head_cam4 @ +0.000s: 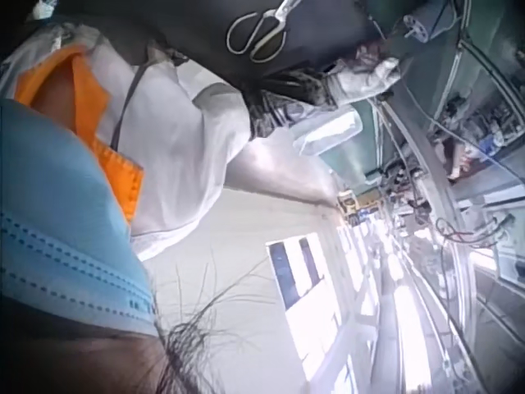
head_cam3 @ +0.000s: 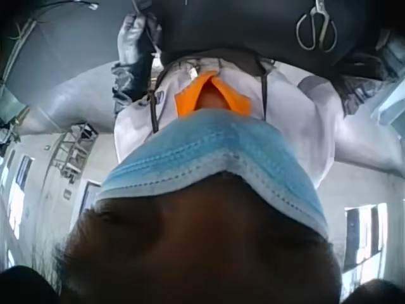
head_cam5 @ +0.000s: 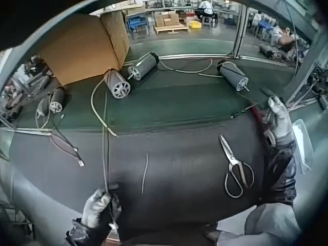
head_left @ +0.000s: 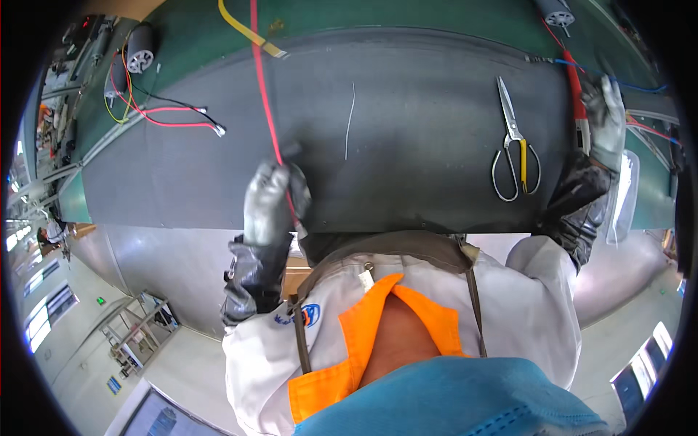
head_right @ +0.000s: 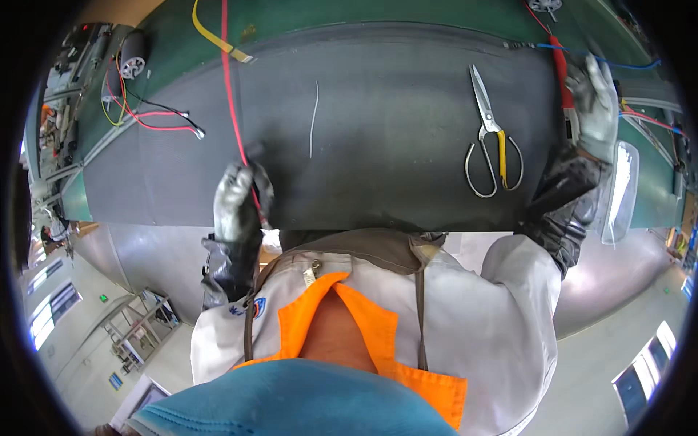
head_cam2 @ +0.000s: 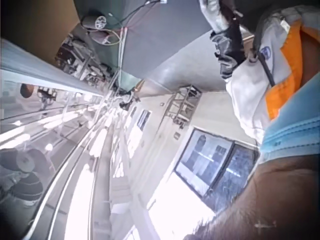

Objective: Connect wires to electrical motors and secure connections using pliers and scissors on an assembly line.

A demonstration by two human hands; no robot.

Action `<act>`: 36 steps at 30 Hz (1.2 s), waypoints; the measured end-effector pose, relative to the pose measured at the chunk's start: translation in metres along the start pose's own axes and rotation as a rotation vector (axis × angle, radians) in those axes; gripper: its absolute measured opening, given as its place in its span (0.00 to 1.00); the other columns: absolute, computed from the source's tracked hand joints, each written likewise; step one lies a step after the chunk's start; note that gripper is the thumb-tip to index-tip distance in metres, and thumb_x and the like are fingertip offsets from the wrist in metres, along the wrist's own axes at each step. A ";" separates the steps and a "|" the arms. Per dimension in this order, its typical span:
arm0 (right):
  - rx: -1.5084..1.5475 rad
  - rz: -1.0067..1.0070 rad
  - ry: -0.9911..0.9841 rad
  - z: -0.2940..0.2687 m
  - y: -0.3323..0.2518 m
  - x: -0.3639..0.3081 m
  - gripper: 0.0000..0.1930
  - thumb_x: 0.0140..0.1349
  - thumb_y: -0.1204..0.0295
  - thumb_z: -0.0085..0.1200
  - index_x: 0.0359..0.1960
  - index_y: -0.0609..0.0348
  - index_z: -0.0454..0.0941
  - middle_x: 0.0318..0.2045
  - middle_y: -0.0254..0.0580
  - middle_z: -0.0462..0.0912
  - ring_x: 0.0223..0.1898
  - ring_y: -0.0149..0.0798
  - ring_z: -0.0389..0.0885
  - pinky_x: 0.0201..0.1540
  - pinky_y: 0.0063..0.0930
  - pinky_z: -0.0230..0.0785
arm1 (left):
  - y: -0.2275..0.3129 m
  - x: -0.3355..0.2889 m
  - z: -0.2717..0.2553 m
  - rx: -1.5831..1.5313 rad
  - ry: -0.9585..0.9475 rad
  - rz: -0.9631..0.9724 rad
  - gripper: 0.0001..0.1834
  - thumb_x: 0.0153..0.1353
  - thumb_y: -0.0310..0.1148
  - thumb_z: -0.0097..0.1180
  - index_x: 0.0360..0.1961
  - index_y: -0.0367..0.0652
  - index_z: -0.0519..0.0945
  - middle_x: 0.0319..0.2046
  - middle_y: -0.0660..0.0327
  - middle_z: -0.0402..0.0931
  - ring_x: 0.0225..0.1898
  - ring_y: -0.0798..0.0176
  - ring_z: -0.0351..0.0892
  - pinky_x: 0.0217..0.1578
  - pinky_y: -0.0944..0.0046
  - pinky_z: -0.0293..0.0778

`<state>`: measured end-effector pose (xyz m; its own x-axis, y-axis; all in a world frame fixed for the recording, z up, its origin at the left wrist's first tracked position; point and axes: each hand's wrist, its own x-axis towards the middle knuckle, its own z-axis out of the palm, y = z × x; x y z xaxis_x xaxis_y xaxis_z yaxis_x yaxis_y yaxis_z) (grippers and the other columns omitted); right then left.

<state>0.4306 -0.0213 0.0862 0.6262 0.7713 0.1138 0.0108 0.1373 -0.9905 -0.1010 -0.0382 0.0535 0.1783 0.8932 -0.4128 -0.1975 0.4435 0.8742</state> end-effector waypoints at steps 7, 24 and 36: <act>-0.348 0.520 -1.233 0.143 0.004 -0.088 0.15 0.66 0.62 0.58 0.46 0.61 0.84 0.37 0.39 0.87 0.31 0.29 0.84 0.36 0.23 0.76 | -0.017 -0.031 0.001 -0.017 -0.217 -0.447 0.23 0.66 0.41 0.63 0.51 0.32 0.77 0.36 0.54 0.83 0.40 0.60 0.82 0.44 0.61 0.78; -0.116 -0.142 -0.643 0.175 0.008 -0.190 0.27 0.65 0.78 0.55 0.67 0.58 0.68 0.35 0.42 0.87 0.30 0.29 0.85 0.33 0.22 0.75 | 0.006 0.053 0.119 -0.111 -0.063 0.195 0.19 0.72 0.40 0.55 0.47 0.30 0.80 0.31 0.56 0.84 0.31 0.65 0.83 0.35 0.68 0.80; -0.459 -0.442 -0.620 0.170 0.011 -0.190 0.26 0.66 0.77 0.56 0.66 0.62 0.69 0.34 0.48 0.87 0.23 0.29 0.76 0.28 0.24 0.72 | 0.000 0.053 0.123 -0.317 -0.073 0.143 0.11 0.68 0.35 0.59 0.38 0.36 0.82 0.29 0.59 0.83 0.27 0.69 0.80 0.32 0.69 0.75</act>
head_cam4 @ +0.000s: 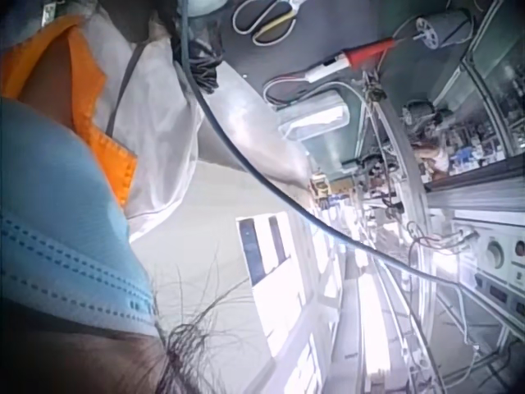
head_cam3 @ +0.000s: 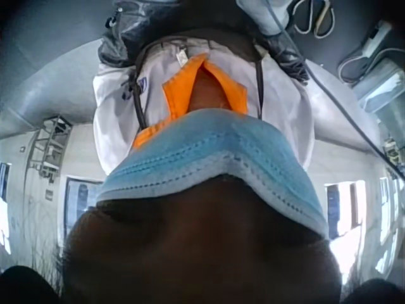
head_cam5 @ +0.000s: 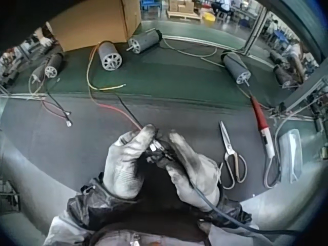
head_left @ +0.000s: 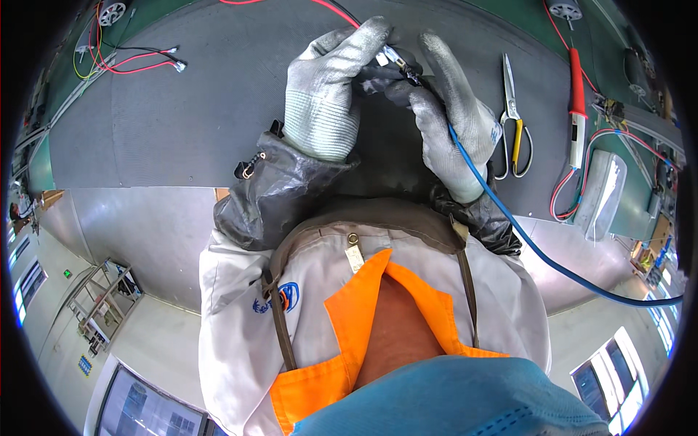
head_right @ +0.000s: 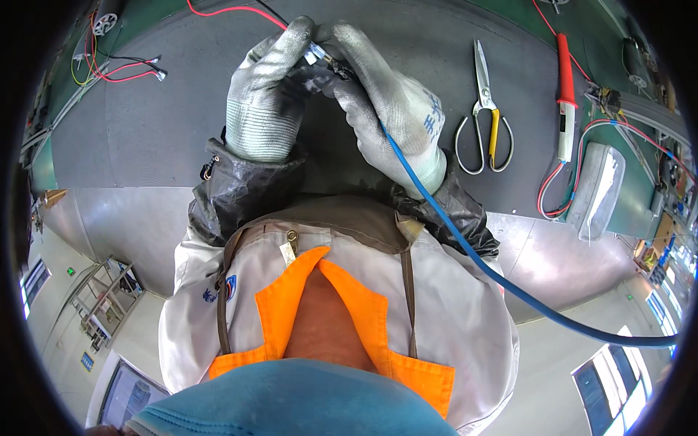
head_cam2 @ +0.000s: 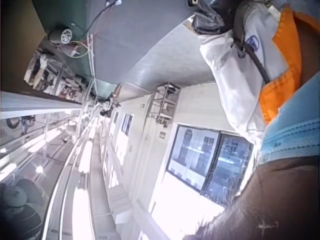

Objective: Connect wires to electrical motors and secure connections using pliers and scissors on an assembly line.

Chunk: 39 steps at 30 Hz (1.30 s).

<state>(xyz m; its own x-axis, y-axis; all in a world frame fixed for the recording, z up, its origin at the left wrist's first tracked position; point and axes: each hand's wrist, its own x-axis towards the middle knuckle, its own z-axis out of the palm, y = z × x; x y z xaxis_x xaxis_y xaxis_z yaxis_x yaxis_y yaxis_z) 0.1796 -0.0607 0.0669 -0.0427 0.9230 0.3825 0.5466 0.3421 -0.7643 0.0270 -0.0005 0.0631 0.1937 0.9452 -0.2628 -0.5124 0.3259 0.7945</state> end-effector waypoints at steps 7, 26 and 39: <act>0.107 -0.011 0.052 0.005 -0.005 0.002 0.25 0.65 0.77 0.56 0.65 0.63 0.71 0.36 0.49 0.87 0.27 0.33 0.81 0.32 0.26 0.74 | -0.008 -0.002 -0.008 -0.007 -0.015 0.075 0.14 0.68 0.34 0.61 0.45 0.32 0.81 0.33 0.60 0.84 0.32 0.73 0.82 0.34 0.74 0.76; -1.268 0.275 0.198 -0.185 0.109 -0.043 0.29 0.56 0.67 0.64 0.61 0.58 0.72 0.36 0.58 0.82 0.37 0.59 0.81 0.39 0.51 0.73 | -0.008 0.019 -0.029 -0.220 -0.085 -0.104 0.19 0.73 0.41 0.49 0.56 0.40 0.75 0.60 0.42 0.72 0.60 0.44 0.74 0.61 0.39 0.69; 0.156 0.254 -0.179 -0.066 0.095 0.145 0.24 0.60 0.81 0.57 0.61 0.65 0.75 0.49 0.39 0.83 0.45 0.24 0.79 0.48 0.18 0.72 | 0.001 0.007 -0.046 0.431 -0.138 0.333 0.15 0.64 0.22 0.58 0.53 0.32 0.77 0.45 0.60 0.84 0.40 0.69 0.81 0.42 0.73 0.77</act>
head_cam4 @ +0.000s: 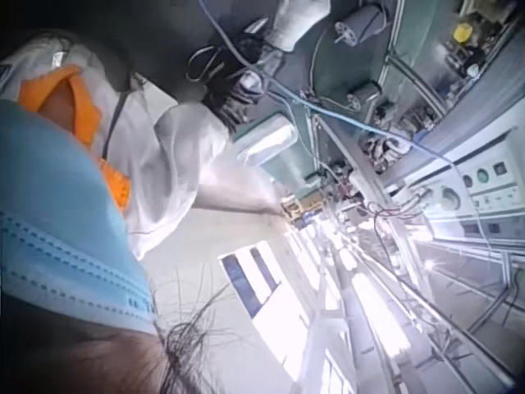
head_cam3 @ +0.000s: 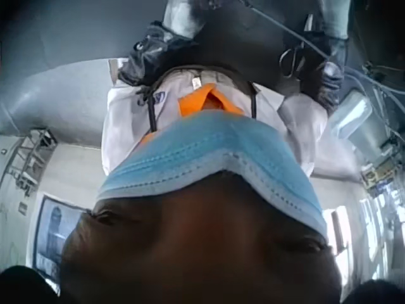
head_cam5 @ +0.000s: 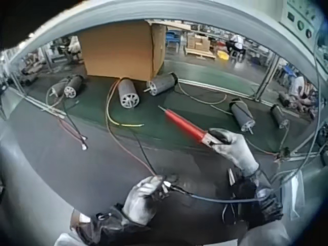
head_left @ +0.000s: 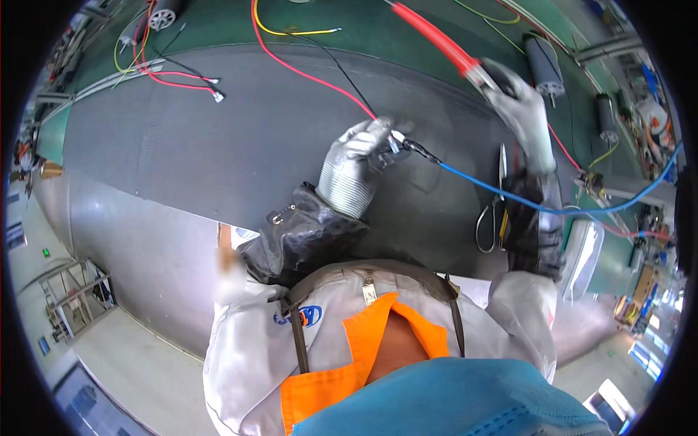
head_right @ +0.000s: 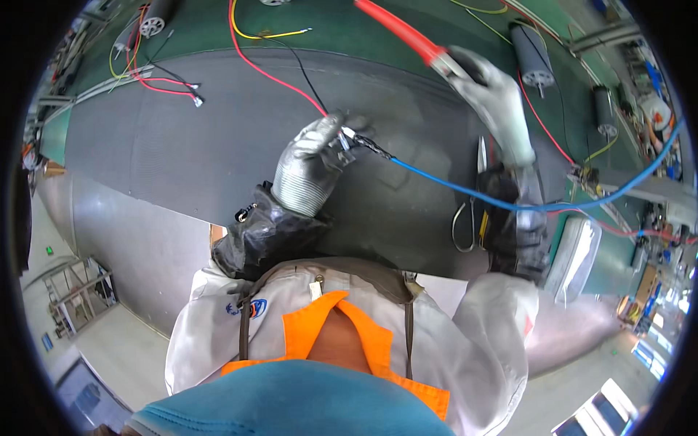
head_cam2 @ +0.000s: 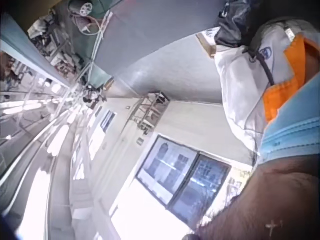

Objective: Connect wires to electrical motors and secure connections using pliers and scissors on an assembly line.

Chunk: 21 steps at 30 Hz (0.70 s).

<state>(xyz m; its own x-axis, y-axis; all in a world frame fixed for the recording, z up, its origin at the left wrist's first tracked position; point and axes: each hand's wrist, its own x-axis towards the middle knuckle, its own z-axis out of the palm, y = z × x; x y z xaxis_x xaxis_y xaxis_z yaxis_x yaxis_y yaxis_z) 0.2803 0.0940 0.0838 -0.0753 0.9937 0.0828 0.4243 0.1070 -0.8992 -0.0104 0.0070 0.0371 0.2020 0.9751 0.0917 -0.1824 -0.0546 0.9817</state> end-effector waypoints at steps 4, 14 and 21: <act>0.080 -0.036 -0.204 0.040 -0.007 0.105 0.23 0.60 0.78 0.59 0.59 0.63 0.77 0.45 0.37 0.84 0.42 0.26 0.80 0.46 0.18 0.73 | 0.000 0.001 0.001 -0.499 0.005 -0.083 0.13 0.69 0.22 0.50 0.52 0.32 0.79 0.45 0.60 0.84 0.35 0.77 0.77 0.35 0.76 0.72; -0.634 -0.161 -0.210 0.043 -0.012 0.118 0.18 0.65 0.60 0.58 0.52 0.56 0.82 0.29 0.47 0.84 0.30 0.37 0.83 0.37 0.30 0.73 | -0.016 0.014 0.001 0.183 0.034 0.188 0.16 0.72 0.30 0.48 0.55 0.34 0.76 0.48 0.55 0.83 0.40 0.62 0.83 0.40 0.69 0.77; -0.587 -0.019 0.066 -0.120 0.023 -0.117 0.18 0.56 0.77 0.60 0.50 0.57 0.82 0.47 0.49 0.84 0.48 0.49 0.83 0.52 0.35 0.74 | -0.027 0.010 -0.008 -0.453 0.036 -0.190 0.14 0.68 0.24 0.53 0.54 0.35 0.76 0.52 0.52 0.78 0.47 0.52 0.81 0.47 0.51 0.80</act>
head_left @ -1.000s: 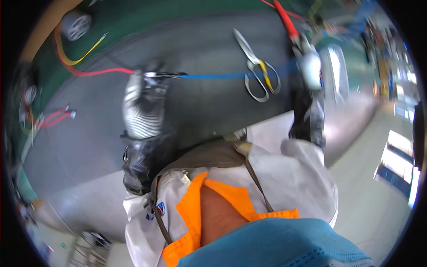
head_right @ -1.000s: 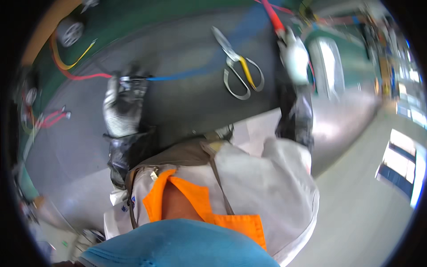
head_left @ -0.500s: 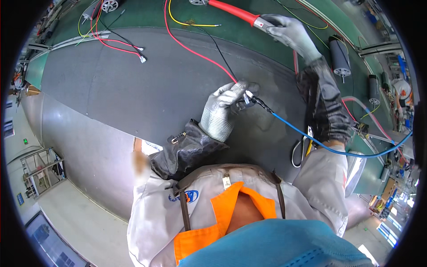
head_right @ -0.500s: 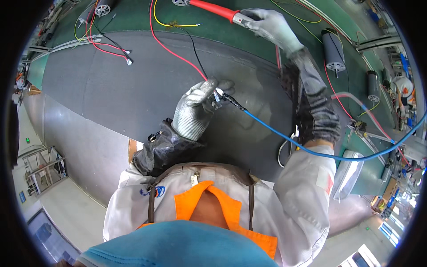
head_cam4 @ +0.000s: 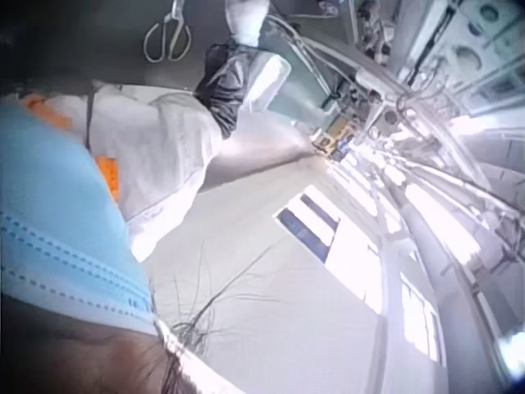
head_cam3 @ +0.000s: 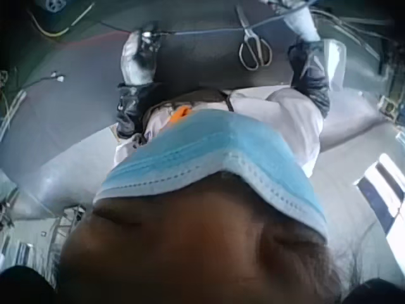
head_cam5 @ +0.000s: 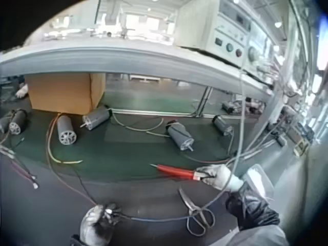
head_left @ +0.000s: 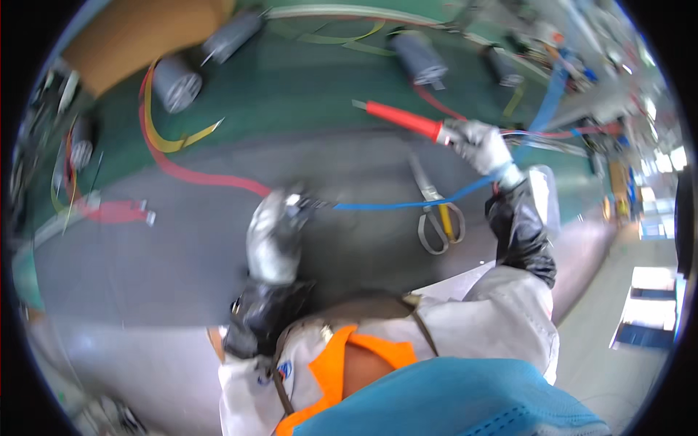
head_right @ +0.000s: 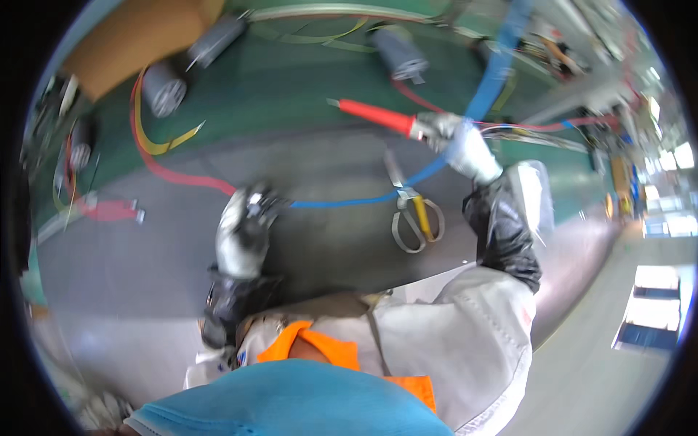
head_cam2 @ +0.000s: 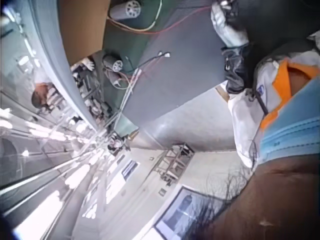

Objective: Connect wires to electrical motors and secure connections using pliers and scissors on an assembly line.

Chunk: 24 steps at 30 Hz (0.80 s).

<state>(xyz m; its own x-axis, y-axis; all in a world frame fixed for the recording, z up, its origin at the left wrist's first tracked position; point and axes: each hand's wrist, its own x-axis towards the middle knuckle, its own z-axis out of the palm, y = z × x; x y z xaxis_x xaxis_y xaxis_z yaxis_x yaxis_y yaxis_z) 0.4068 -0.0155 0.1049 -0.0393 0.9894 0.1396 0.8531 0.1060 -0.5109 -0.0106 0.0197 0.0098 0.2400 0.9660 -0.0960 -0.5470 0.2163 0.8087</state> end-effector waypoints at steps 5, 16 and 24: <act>-0.584 0.322 -0.001 0.002 -0.015 -0.080 0.29 0.54 0.70 0.65 0.60 0.54 0.74 0.46 0.47 0.81 0.46 0.54 0.80 0.48 0.47 0.72 | -0.003 0.001 -0.016 -0.256 0.039 -0.138 0.28 0.73 0.45 0.45 0.70 0.50 0.61 0.63 0.44 0.67 0.62 0.44 0.69 0.63 0.35 0.65; 1.110 -0.273 -0.165 0.096 -0.161 -0.014 0.14 0.67 0.67 0.59 0.50 0.62 0.81 0.34 0.43 0.86 0.36 0.35 0.84 0.41 0.31 0.77 | 0.090 0.007 -0.147 1.746 0.566 0.271 0.22 0.67 0.47 0.57 0.46 0.37 0.83 0.41 0.47 0.83 0.41 0.52 0.82 0.42 0.52 0.77; 0.606 0.053 -0.006 0.147 -0.143 0.000 0.16 0.63 0.68 0.59 0.51 0.59 0.81 0.32 0.45 0.84 0.33 0.44 0.83 0.36 0.32 0.74 | 0.201 0.091 -0.056 2.131 0.321 1.117 0.24 0.63 0.35 0.63 0.60 0.44 0.77 0.55 0.45 0.75 0.44 0.49 0.81 0.44 0.54 0.78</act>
<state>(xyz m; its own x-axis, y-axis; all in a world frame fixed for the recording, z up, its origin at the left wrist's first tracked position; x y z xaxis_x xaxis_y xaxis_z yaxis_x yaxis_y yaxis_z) 0.2084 -0.0166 0.0529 -0.0093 0.9953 0.0965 0.4056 0.0920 -0.9094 -0.1437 0.1593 0.1316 0.3665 0.5984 0.7124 0.9200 -0.3475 -0.1815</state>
